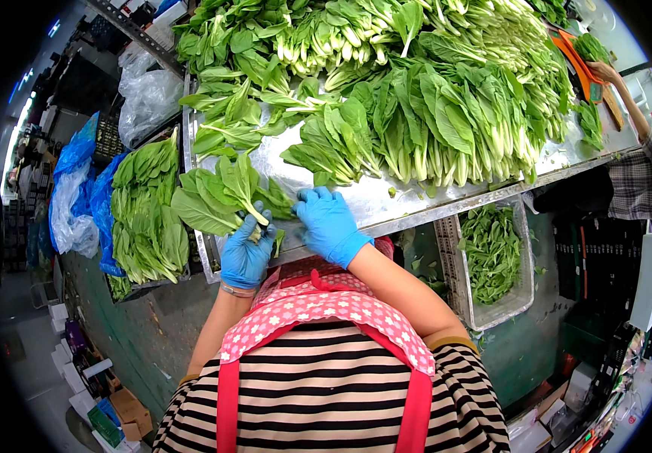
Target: The person sorts through green leafy vegetables on a metal table, gathering them into bunches and placing the bunches into a plastic crate.
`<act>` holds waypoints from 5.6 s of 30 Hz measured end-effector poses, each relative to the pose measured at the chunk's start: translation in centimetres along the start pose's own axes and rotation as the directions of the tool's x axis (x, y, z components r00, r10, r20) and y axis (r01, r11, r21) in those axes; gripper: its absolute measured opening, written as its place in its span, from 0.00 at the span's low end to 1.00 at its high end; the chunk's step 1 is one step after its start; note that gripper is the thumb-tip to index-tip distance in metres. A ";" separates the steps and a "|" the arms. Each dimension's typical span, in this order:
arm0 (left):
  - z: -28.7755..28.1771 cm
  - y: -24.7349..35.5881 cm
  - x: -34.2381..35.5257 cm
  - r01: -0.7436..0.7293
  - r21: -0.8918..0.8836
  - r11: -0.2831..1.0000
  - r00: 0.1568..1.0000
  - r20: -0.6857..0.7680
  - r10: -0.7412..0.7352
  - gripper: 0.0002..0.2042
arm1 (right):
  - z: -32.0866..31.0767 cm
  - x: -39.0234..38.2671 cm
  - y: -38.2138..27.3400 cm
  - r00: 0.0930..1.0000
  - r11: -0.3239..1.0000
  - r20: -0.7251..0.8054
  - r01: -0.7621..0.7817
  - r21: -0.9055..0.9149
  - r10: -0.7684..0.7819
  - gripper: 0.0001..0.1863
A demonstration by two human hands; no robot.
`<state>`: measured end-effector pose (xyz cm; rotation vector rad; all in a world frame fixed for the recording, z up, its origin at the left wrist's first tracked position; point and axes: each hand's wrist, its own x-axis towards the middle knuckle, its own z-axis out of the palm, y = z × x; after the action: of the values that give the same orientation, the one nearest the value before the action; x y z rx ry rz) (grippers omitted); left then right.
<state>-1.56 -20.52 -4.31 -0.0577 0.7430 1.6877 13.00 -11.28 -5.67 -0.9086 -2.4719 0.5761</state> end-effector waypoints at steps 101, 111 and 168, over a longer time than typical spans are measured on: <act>0.9 -0.9 2.2 0.086 -0.137 0.987 0.996 -0.011 -0.088 0.10 | -2.0 0.9 2.9 0.794 0.076 0.400 -0.483 0.872 0.457 0.13; 1.6 -2.9 2.2 0.154 -0.047 0.987 0.988 0.039 -0.153 0.12 | -1.5 -0.6 0.0 0.807 0.121 0.214 -0.331 0.936 0.550 0.07; 3.5 -3.8 2.3 0.189 0.006 0.982 0.979 0.081 -0.189 0.18 | -3.5 -1.9 0.0 0.920 0.954 -0.351 -0.065 0.294 0.171 0.04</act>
<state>2.44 -16.56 -4.19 -0.0590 0.6545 1.5011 16.21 -11.75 -3.30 -0.9587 -1.9479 0.6980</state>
